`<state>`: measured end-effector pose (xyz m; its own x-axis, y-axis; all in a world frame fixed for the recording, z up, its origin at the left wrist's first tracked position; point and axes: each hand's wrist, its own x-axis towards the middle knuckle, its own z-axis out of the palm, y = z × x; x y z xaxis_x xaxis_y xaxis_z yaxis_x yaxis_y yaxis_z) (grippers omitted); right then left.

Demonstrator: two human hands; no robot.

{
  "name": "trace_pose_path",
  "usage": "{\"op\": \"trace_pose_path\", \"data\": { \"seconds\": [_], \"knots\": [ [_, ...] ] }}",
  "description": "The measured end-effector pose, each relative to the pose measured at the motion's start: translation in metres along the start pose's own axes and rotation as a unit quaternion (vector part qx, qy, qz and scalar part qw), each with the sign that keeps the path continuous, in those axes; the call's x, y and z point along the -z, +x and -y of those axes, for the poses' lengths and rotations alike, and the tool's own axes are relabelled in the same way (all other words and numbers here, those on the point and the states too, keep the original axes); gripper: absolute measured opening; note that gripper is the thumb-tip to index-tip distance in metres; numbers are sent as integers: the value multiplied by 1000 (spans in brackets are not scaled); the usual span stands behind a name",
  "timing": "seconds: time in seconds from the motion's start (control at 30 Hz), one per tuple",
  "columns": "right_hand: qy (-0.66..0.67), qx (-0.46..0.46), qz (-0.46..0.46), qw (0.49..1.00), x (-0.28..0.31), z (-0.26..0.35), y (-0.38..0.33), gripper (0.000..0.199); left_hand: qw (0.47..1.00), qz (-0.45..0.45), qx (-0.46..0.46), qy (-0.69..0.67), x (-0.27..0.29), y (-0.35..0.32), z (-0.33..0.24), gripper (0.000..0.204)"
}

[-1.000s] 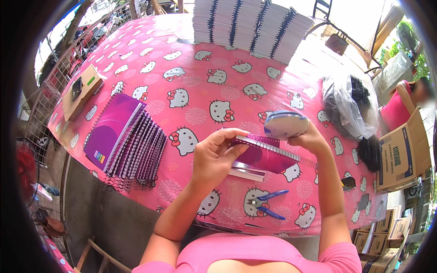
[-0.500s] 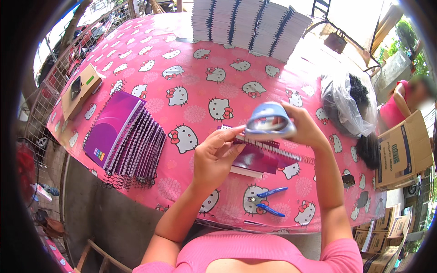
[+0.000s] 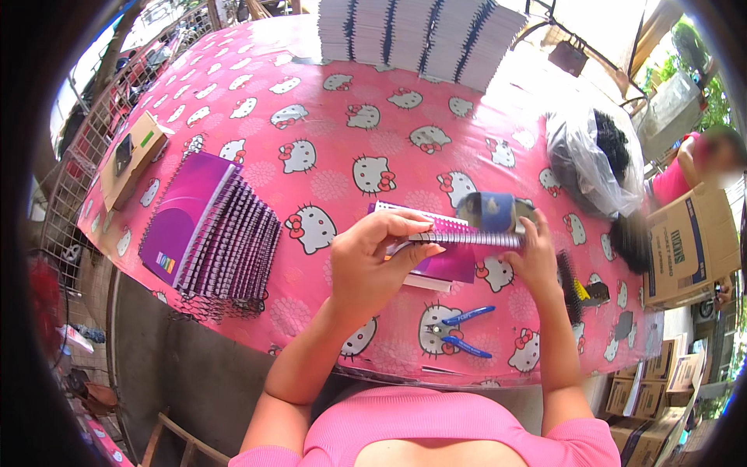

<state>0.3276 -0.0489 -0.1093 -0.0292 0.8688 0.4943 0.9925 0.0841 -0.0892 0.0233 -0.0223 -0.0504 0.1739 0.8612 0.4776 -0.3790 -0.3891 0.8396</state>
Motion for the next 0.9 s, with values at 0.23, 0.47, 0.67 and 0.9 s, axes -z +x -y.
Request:
{"op": "trace_pose_path", "data": {
  "seconds": [0.23, 0.47, 0.67, 0.9],
  "knots": [
    [215, 65, 178, 958, 63, 101, -89, 53, 945, 109, -121, 283, -10, -33, -9, 19],
    [345, -30, 92, 933, 98, 110, -63, 45, 960, 22, -115, 255, -25, -44, 12, 23],
    [247, 18, 93, 964, 108, 122, -36, 43, 955, 24, -132, 266, -24, -46, 17, 24],
    [685, -342, 366, 529, 88, 103, -51, 35, 925, 84, -226, 295, -15, -42, 15, 25]
  ]
}}
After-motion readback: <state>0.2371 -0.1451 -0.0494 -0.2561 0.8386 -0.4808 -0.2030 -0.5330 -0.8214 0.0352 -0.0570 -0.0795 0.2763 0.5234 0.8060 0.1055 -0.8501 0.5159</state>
